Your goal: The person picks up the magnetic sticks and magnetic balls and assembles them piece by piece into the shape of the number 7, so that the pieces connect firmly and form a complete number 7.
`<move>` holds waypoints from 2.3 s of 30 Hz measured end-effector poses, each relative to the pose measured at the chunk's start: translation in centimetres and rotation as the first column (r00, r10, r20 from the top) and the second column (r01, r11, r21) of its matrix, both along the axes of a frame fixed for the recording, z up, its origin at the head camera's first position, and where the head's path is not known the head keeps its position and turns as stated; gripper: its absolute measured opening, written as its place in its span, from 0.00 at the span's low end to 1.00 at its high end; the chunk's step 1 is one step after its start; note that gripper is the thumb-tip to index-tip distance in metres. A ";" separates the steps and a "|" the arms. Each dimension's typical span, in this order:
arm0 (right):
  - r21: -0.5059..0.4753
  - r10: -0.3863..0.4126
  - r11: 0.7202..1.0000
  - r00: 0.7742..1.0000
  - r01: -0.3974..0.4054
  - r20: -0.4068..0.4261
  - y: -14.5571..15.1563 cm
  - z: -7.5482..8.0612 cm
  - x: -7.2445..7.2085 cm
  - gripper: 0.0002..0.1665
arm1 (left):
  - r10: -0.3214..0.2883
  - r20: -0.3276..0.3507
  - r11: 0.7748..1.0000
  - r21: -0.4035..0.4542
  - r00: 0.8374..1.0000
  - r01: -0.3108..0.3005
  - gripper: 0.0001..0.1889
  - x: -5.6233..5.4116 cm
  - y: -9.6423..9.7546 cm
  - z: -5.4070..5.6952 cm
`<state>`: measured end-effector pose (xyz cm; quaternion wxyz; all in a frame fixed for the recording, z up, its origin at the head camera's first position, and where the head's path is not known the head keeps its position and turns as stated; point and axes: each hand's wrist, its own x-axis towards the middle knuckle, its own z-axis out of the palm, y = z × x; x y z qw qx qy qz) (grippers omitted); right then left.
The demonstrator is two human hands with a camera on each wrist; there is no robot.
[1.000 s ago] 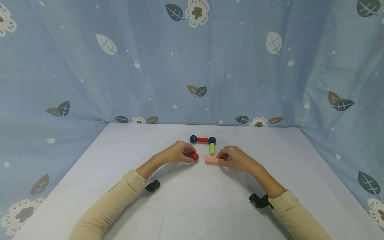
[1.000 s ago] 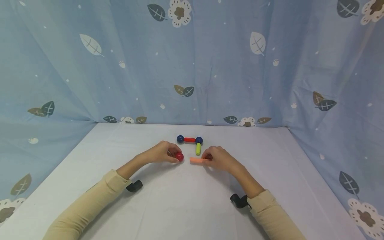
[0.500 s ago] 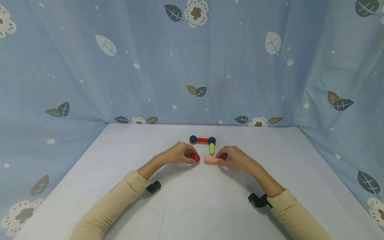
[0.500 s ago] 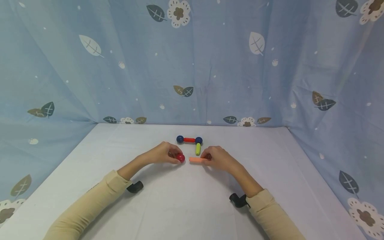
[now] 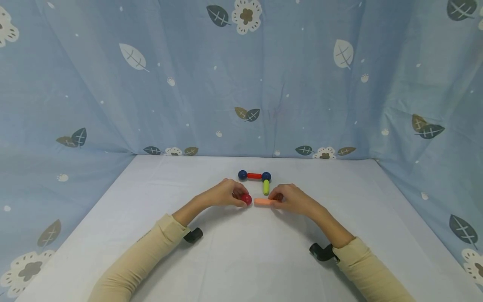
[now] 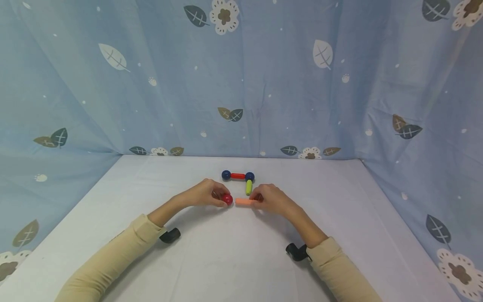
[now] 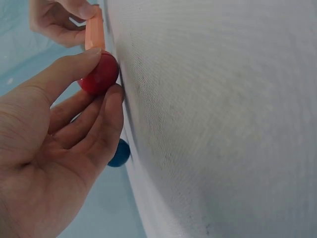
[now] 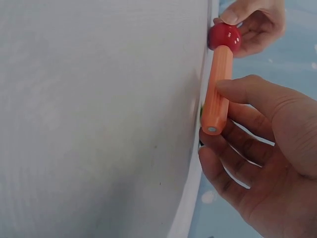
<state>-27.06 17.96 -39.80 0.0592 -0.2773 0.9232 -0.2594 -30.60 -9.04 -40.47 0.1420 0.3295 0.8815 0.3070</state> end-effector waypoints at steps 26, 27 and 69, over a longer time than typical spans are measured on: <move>0.024 0.006 1.000 1.000 -0.005 -0.019 -0.2 -0.1 -0.1 0.11 | -0.022 -0.012 1.000 -0.007 1.000 0.022 0.17 0.0 0.0 0.1; 0.025 0.005 1.000 1.000 -0.005 -0.020 -0.2 -0.1 0.0 0.11 | -0.021 -0.011 1.000 -0.007 1.000 0.021 0.17 0.1 0.0 0.1; 0.002 0.076 0.997 0.997 -0.076 -0.018 0.1 -0.1 -0.2 0.11 | -0.058 0.013 0.998 -0.018 0.998 0.058 0.16 0.7 0.3 0.3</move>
